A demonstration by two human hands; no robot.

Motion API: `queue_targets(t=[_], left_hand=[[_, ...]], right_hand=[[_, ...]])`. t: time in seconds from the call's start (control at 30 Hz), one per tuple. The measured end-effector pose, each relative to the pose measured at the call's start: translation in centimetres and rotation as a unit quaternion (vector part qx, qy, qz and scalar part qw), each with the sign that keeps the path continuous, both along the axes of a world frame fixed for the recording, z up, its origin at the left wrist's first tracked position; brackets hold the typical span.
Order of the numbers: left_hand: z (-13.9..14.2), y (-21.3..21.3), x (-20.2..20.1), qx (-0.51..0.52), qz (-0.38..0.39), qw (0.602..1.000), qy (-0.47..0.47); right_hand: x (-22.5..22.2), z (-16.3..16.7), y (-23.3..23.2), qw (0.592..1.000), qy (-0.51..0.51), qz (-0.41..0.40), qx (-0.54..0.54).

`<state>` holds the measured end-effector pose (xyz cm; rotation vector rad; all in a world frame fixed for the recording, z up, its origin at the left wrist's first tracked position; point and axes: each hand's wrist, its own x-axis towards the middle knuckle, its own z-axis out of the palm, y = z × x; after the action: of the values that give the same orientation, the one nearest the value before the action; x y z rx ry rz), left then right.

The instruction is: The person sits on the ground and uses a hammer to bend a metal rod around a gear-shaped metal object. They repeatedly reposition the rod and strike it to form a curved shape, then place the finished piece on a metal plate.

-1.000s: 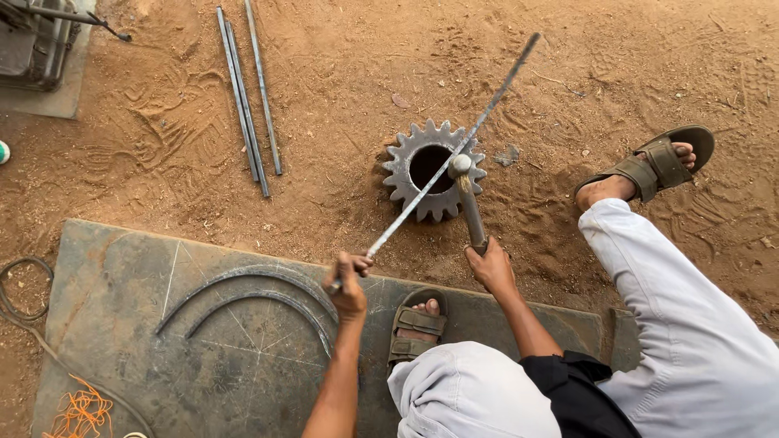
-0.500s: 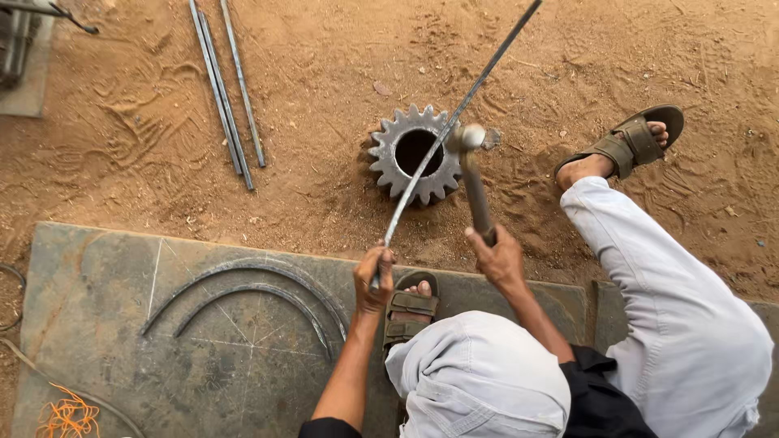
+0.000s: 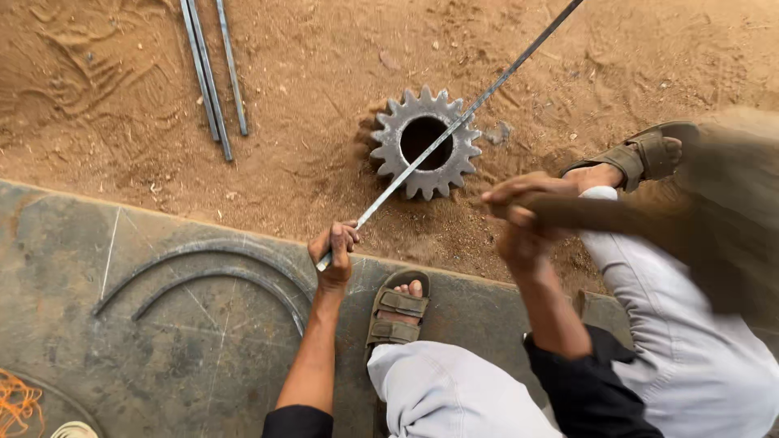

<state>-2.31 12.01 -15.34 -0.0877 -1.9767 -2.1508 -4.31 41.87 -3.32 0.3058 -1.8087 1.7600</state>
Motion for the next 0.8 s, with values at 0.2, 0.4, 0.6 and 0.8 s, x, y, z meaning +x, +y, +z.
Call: queue_targets(t=[0.2,0.4,0.6,0.8], left_hand=[[-0.3,0.0,-0.3,0.065,0.05,0.996,-0.047],[1.9,-2.7,-0.5,-0.04,0.068,0.997,0.007],[3.7,-3.9,-0.7,-0.038,0.066,0.997,-0.001],[4.1,-4.0,-0.9,-0.057,0.067,0.996,-0.01]], right_hand=[[4.3,-7.5,-0.8,0.845,-0.477,-0.102,0.219],[4.0,0.9,0.8,0.941,-0.308,-0.097,0.099],[0.0,3.4,1.2,0.99,0.0,0.02,-0.138],[2.7,-8.6,-0.9,0.872,-0.415,-0.06,0.254]])
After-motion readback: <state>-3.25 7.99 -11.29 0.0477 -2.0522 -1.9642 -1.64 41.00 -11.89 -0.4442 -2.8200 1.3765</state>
